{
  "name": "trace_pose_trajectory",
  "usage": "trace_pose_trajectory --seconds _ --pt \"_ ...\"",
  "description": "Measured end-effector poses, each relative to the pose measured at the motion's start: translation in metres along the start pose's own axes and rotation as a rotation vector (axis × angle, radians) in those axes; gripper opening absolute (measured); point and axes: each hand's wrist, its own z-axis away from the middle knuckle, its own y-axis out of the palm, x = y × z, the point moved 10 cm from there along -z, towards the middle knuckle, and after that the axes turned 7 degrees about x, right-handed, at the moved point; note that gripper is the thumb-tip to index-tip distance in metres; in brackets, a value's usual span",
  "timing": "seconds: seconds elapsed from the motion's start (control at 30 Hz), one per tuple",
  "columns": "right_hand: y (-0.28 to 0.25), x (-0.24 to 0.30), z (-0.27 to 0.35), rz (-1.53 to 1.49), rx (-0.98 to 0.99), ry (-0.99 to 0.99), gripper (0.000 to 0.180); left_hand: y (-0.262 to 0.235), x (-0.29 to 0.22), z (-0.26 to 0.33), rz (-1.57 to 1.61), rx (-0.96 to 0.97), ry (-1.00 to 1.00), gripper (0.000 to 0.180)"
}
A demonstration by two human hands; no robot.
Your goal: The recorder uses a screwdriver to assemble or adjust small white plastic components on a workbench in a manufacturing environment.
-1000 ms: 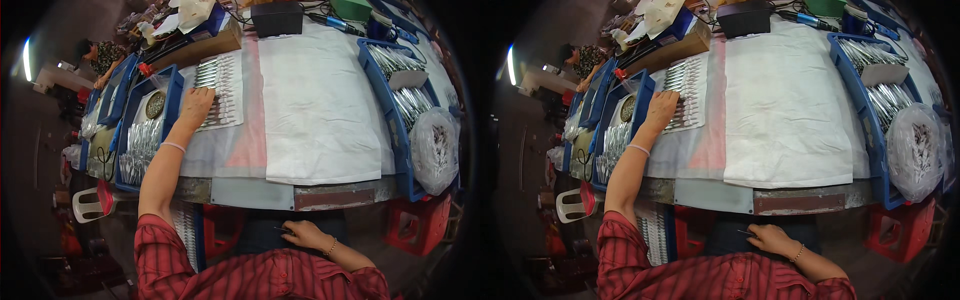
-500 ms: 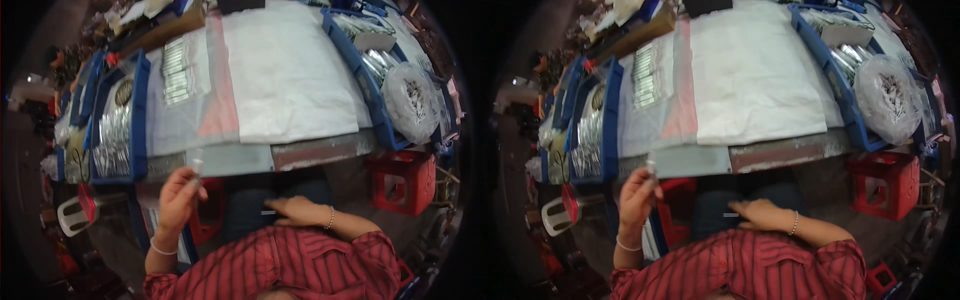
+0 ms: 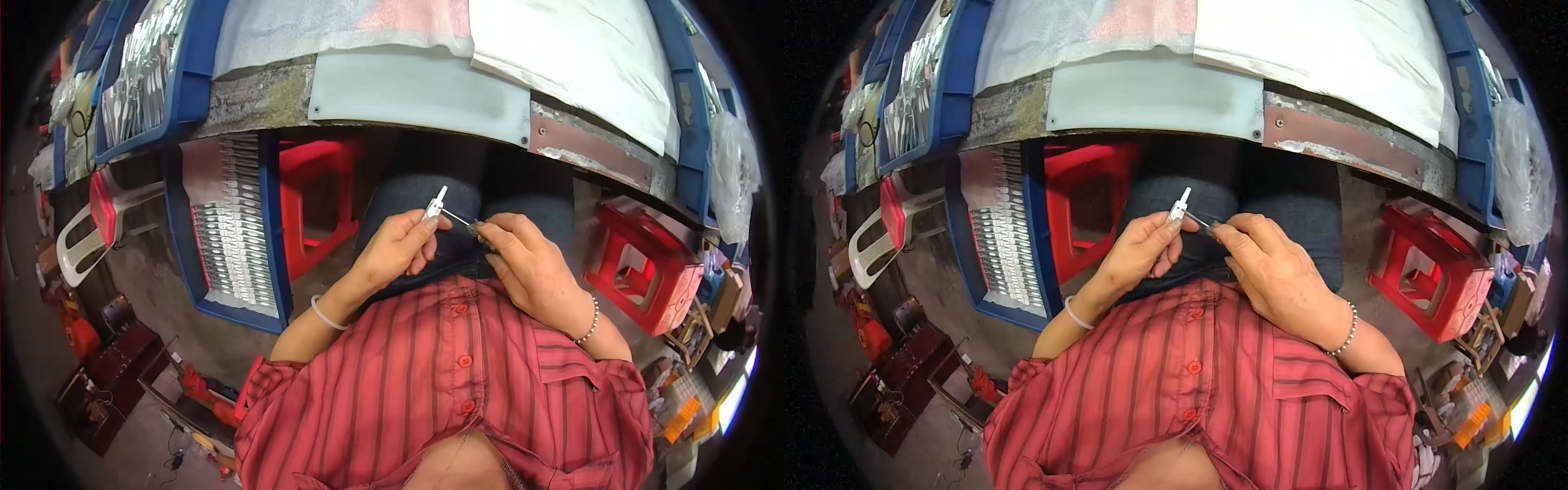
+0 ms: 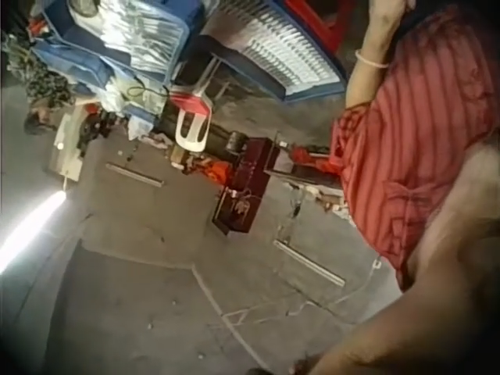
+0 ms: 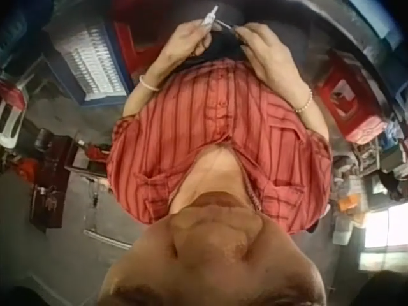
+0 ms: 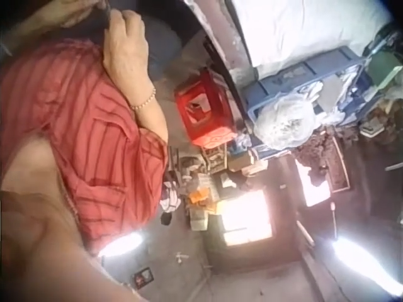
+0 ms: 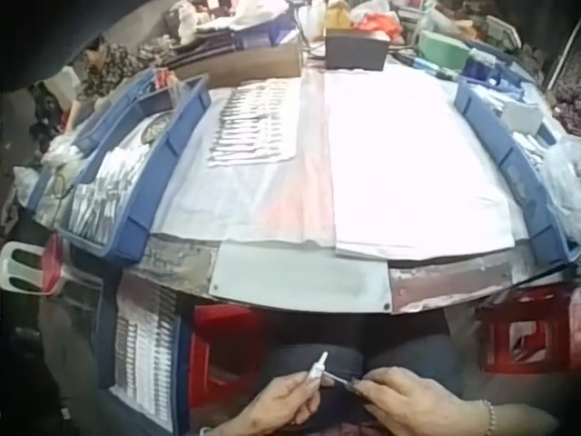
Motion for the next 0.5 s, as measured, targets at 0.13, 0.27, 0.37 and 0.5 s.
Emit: trace_pose_trajectory --seconds 0.13,0.27,0.37,0.5 --pt "0.006 -0.003 -0.002 0.042 -0.013 0.004 0.040 -0.004 0.002 0.000 -0.083 -0.050 0.003 0.029" --pt "0.008 -0.003 -0.007 0.026 0.016 -0.005 0.040 -0.008 0.004 -0.003 -0.127 -0.071 -0.005 0.029" --pt "0.010 -0.008 -0.008 0.001 0.025 0.010 0.040 -0.008 0.001 -0.005 -0.154 -0.102 -0.004 0.028" --pt "0.006 -0.023 -0.005 -0.113 -0.040 0.097 0.032 -0.005 -0.006 -0.004 -0.323 -0.171 0.065 0.029"
